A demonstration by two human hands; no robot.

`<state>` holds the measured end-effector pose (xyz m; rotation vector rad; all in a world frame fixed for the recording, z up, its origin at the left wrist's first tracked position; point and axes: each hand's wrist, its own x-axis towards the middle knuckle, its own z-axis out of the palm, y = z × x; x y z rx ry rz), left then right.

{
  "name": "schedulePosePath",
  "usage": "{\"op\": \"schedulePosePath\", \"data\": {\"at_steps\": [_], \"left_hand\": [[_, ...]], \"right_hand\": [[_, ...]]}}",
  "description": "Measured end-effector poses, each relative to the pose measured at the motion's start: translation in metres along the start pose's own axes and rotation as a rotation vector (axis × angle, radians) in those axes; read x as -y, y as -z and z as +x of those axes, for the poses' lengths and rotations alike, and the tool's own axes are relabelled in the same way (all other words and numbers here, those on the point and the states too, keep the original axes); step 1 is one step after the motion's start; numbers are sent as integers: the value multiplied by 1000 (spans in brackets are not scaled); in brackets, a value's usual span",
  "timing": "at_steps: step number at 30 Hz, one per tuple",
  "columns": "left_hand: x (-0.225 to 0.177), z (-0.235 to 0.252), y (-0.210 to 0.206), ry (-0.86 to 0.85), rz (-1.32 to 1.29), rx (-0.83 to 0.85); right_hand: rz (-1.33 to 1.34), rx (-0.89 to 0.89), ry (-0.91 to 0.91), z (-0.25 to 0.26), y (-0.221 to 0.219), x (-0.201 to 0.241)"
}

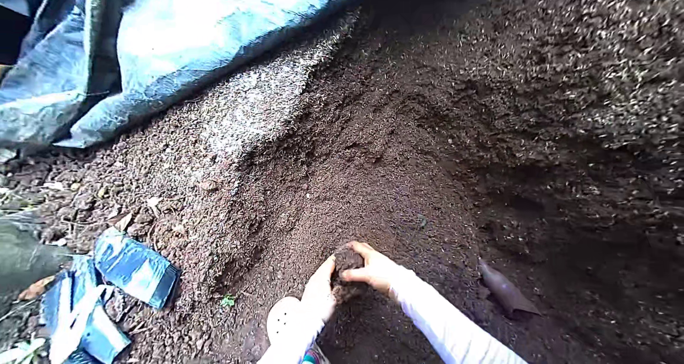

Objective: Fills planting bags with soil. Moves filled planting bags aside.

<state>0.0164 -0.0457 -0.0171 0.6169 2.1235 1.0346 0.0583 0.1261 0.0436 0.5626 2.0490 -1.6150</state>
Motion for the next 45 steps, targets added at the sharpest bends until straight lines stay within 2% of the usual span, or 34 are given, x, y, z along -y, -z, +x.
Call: {"op": "schedulePosePath", "data": {"at_steps": [2,4,7,9,11,13,15,18,22,24,27,29,32,34,37,40,45], "left_hand": [[3,0,1,-1,-19,9],[6,0,-1,-11,-38,30],[5,0,-3,-25,-45,34],[6,0,-2,-35,-41,24],[6,-1,-5,-27,-22,39],[4,-1,-3,-24,-15,46],[3,-1,0,-22,-15,38],[1,-1,-2,-7,-2,46],[-7,2,3,43,33,78],[-10,1,11,3,-18,110],[-6,3,30,-41,-114,22],[4,11,39,100,-6,37],[19,30,29,369,77,251],[19,38,20,428,36,305],[12,41,18,403,82,276],[-1,43,18,401,245,254],[-22,34,7,427,518,202]], "right_hand": [[-380,-61,12,5,-15,-6],[-626,-102,-10,1,-30,-10],[-732,-162,1,-9,-39,-16],[-778,-242,79,-10,-45,-27],[-835,-236,105,-7,-49,-36],[-850,-158,34,-8,-45,-24],[-853,-184,36,-13,-43,-15],[-893,-202,62,-12,-51,-25],[-952,-79,-4,0,-56,-18],[-889,-19,-5,-1,-41,-12],[-669,-25,121,-3,2,-10],[-482,-95,71,1,22,-23],[-308,-90,-197,23,20,-58],[-338,-59,-298,35,11,-64],[-493,-3,-353,32,3,-39],[-608,5,-369,34,-4,-25],[-630,-66,-377,35,-21,-24]]}}
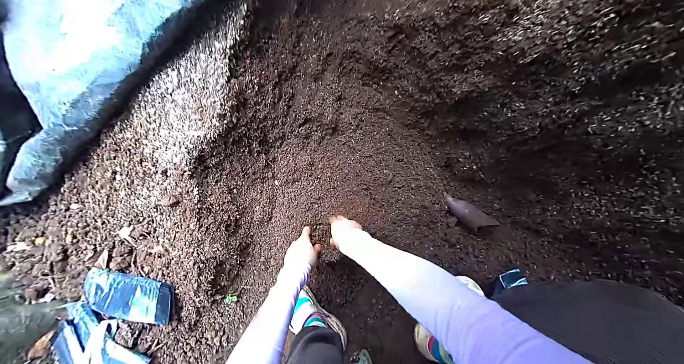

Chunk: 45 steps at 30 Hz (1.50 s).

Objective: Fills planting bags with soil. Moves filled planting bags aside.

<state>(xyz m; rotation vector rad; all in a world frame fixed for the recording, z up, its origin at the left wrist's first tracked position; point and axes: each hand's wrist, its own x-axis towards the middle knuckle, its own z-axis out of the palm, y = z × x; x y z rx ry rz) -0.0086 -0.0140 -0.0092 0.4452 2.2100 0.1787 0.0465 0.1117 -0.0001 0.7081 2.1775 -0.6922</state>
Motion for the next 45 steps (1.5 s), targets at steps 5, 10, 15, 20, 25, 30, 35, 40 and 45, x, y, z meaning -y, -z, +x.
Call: {"op": "schedulePosePath", "data": {"at_steps": [5,10,15,20,25,30,35,40,45], "left_hand": [[29,-5,-6,-78,-512,114],[20,-5,-33,55,-610,130],[5,2,-34,30,-339,-79],[5,-1,-26,37,-300,-69],[24,6,-16,41,-726,85],[14,18,-13,-40,-645,-79],[12,16,-24,-123,-742,-203],[20,7,-25,-113,-532,-262],[41,4,-23,-175,-521,-258]], "right_hand": [[294,127,124,-4,22,-36],[260,153,95,-10,4,-40],[156,52,-16,-40,7,-15],[44,-6,24,-27,6,-23],[436,139,77,4,22,-48],[238,68,153,16,24,-29],[86,-37,207,13,13,-14],[228,54,368,20,33,-39],[200,-8,432,101,44,-63]]}}
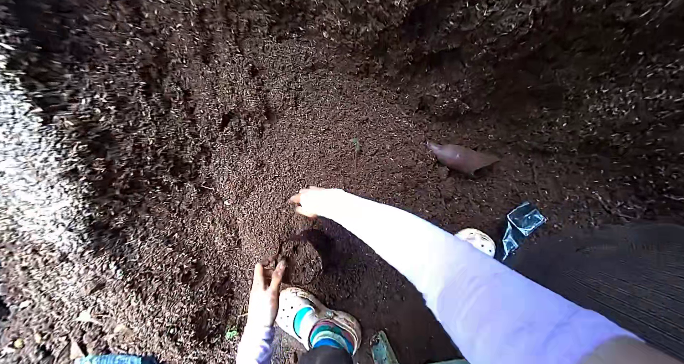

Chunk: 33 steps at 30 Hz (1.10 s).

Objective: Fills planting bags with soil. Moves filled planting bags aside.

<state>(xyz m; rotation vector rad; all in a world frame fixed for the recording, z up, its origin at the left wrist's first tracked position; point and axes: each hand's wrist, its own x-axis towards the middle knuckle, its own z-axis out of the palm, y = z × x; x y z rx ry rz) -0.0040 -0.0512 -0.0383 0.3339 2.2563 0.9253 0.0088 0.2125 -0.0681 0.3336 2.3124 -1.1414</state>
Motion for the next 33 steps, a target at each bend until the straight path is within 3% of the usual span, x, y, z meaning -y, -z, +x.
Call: {"op": "schedulePosePath", "data": {"at_steps": [3,7,10,12,16,20,24,28,33], "left_hand": [[-1,-2,4,-4,-116,-74],[2,-5,9,55,-196,-114],[-1,-7,9,72,-170,-63],[-4,-9,9,70,-155,-1],[-12,-16,13,128,-82,116],[-13,-18,17,129,-41,182],[-10,-20,21,126,-1,248],[-5,-20,17,129,23,317],[1,-16,1,101,50,419]], "right_hand": [[-108,10,-67,6,-21,-26],[8,81,-238,-8,-50,-51],[23,127,-244,-25,-31,-59],[90,106,-191,-50,-8,-37],[108,61,-1,-104,17,46],[-161,78,-16,-111,-9,108],[-284,54,-48,-104,-38,117],[-205,-67,63,-114,-25,115],[-233,-655,91,-70,-18,95]]}}
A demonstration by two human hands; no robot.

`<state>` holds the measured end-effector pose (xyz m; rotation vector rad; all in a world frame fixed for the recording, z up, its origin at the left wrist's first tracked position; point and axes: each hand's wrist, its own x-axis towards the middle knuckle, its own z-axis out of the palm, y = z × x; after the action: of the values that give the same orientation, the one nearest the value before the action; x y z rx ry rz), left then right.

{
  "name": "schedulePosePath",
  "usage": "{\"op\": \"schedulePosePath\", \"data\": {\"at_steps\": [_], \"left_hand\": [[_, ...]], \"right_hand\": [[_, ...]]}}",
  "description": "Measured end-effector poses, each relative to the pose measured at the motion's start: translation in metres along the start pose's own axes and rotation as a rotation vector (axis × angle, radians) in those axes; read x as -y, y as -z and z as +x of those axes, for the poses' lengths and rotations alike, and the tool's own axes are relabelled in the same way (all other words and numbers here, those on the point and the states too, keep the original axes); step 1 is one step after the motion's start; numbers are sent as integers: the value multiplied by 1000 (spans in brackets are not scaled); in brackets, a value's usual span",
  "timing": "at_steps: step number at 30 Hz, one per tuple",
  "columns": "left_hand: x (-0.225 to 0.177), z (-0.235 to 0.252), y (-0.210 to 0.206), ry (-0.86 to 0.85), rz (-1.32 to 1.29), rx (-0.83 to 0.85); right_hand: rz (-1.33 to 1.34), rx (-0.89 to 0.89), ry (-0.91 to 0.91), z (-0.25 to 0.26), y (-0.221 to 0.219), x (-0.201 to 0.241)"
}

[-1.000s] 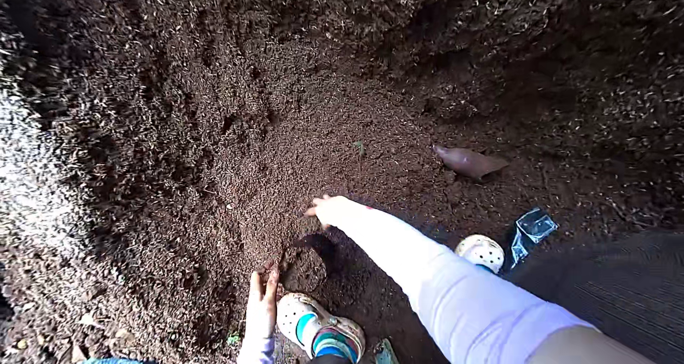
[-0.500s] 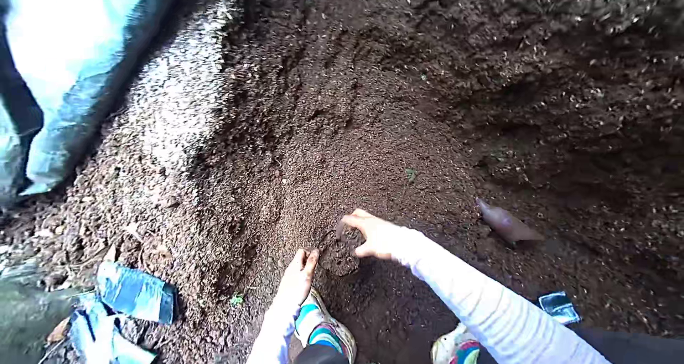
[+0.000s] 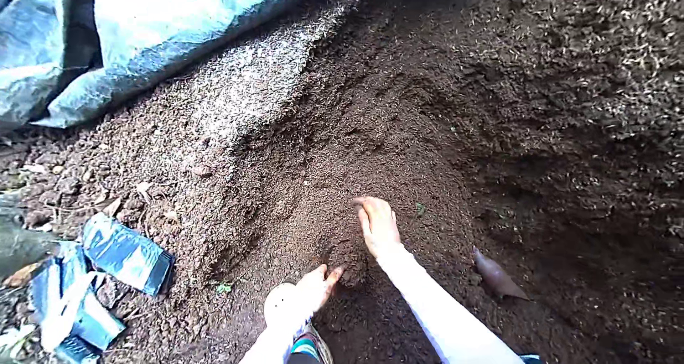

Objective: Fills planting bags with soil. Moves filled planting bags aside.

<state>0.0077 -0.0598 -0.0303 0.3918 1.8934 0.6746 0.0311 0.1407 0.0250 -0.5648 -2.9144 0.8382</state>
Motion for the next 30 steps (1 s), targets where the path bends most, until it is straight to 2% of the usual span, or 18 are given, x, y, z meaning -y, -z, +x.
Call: {"op": "schedulePosePath", "data": {"at_steps": [2,4,6,8,9,10,13,14,17,19,21,23,24,26,30], "left_hand": [[-1,0,-3,3,3,16],[-5,-2,-1,4,32,25],[-9,-7,2,-8,66,26],[-10,-10,2,-26,67,10],[-11,-12,1,-25,65,10],[-10,-14,0,-28,65,14],[-8,-13,-1,-60,91,21],[-6,-11,2,-73,82,19],[8,-1,6,-52,-109,-5],[6,5,9,54,-261,-23],[-1,15,9,123,-318,3],[-8,25,7,105,-293,39],[-11,28,7,79,-287,31],[-14,29,6,43,-261,1],[-20,22,0,72,-100,-83]], "right_hand": [[-132,-24,16,10,-28,-1],[-239,53,180,4,-52,8],[-263,-211,434,-2,-64,15],[-250,-485,523,0,-54,30],[-247,-563,537,0,-53,33],[-261,-554,556,-5,-59,30],[-390,-189,637,-21,-83,4],[-389,-85,600,-18,-79,4],[-181,241,222,3,-36,5],[-21,428,-45,11,-11,-19],[75,711,-296,3,-9,-52],[124,941,-439,-11,-22,-73],[123,983,-448,-16,-26,-75],[44,946,-350,-20,-33,-75],[-272,977,-210,-20,-20,-39]]}}
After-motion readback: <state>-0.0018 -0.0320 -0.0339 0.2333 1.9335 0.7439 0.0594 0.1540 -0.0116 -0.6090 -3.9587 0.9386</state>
